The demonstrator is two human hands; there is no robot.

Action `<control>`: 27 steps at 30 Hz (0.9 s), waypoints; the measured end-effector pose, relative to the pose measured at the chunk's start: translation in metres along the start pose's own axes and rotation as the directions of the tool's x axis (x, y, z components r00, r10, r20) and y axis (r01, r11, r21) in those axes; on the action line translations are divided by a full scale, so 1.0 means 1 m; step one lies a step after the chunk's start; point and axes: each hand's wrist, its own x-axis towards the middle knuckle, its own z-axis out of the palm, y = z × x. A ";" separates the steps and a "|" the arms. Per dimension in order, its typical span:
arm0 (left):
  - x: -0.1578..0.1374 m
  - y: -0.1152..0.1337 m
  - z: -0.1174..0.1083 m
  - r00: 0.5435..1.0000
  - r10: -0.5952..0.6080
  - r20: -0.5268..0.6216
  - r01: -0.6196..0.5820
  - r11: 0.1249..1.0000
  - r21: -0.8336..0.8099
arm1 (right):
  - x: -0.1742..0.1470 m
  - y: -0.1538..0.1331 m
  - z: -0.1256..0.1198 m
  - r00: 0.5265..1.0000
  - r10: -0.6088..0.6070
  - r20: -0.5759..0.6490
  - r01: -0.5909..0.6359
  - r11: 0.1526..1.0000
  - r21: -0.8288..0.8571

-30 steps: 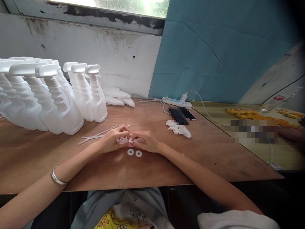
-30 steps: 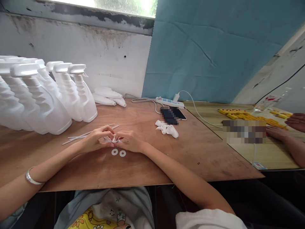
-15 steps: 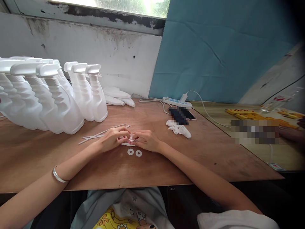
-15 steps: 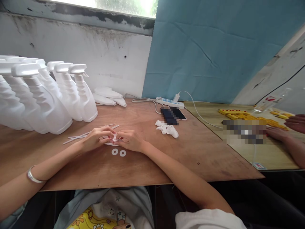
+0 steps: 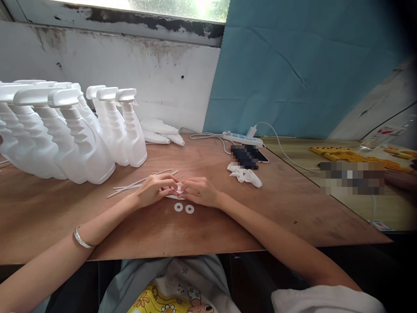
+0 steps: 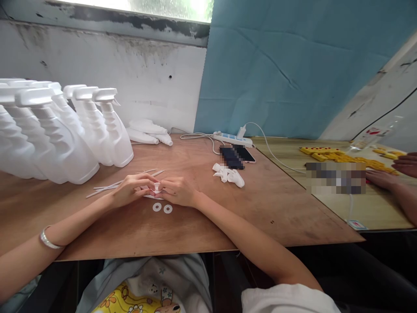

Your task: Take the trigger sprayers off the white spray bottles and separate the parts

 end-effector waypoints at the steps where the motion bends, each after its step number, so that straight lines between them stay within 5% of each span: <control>1: 0.000 0.000 0.000 1.000 -0.003 -0.008 0.003 1.000 -0.004 | 0.000 0.000 0.000 1.000 -0.002 0.004 0.002 1.000 -0.004; 15: 0.001 0.010 -0.011 0.988 0.061 0.140 -0.084 0.984 0.158 | 0.004 -0.006 -0.003 0.999 -0.010 0.051 0.010 1.000 -0.012; 20: -0.003 0.009 -0.008 0.995 0.061 0.081 -0.073 0.985 0.155 | 0.003 -0.010 -0.003 0.999 -0.009 0.039 0.009 1.000 -0.008; 27: -0.003 0.014 -0.004 0.995 0.087 0.049 -0.095 0.975 0.200 | 0.000 -0.011 0.004 0.989 0.139 -0.047 -0.139 0.990 -0.008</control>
